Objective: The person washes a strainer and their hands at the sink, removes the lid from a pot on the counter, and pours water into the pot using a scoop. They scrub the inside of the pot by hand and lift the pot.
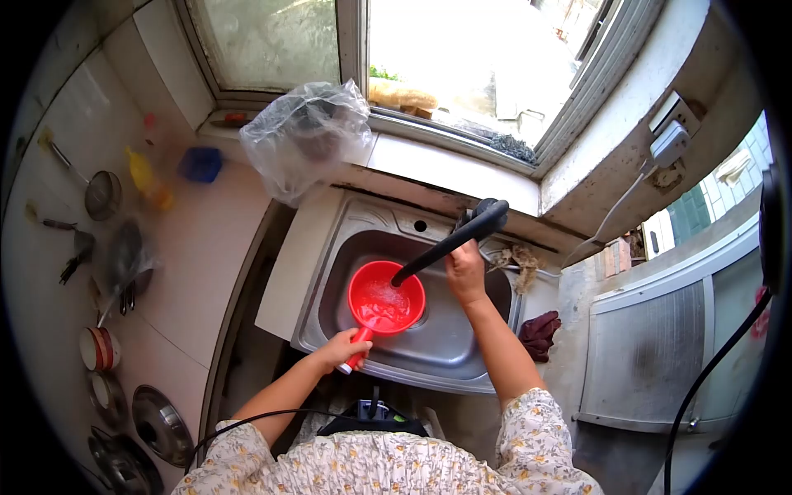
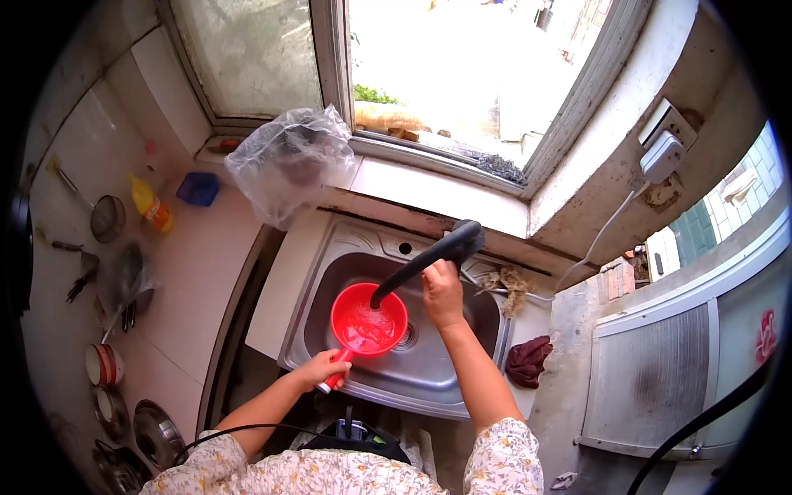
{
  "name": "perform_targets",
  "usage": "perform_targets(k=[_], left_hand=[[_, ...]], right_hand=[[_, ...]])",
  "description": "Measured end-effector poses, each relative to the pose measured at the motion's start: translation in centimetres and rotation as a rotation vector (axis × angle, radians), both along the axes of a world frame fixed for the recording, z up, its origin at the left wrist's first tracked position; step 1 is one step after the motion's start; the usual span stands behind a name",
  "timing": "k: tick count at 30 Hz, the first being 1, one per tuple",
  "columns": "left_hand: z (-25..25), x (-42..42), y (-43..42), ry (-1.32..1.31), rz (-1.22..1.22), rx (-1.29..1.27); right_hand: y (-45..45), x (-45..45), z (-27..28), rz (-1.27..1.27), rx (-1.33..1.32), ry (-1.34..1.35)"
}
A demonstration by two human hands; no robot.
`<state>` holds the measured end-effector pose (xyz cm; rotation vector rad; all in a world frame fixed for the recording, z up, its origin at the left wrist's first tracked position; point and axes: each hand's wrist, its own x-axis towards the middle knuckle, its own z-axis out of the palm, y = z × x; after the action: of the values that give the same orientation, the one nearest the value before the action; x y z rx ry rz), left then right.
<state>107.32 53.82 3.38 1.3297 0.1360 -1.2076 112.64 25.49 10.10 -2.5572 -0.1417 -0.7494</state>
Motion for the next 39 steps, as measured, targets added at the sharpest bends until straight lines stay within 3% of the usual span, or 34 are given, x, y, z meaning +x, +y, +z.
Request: perform_targets(k=[2,13,19,22,25,39], left_hand=[[-0.1,0.1,-0.3,-0.016,-0.016,-0.012],[-1.0,0.0,-1.1,0.035,-0.012,-0.022],[-0.7,-0.4,-1.2,0.024,-0.016,-0.032],[-0.8,-0.6,-1.1,0.026,0.002,-0.053],[-0.8,-0.7,-1.2,0.019,0.006,-0.055],[-0.3,-1.2,-1.5,-0.034,-0.013,-0.033]], right_hand=[[-1.9,-1.1,-0.6,-0.143,0.309,0.035],[-1.6,-3.3,-3.1,-0.359,0.458,0.046],[-0.9,-2.7,-2.7,-0.409,0.349,-0.034],[-1.0,-3.1,-2.6,-0.371,0.438,-0.014],[-1.2,-3.0,-2.9,-0.38,0.339,0.022],[-0.7,-2.9,-3.4,-0.442,0.367,-0.019]])
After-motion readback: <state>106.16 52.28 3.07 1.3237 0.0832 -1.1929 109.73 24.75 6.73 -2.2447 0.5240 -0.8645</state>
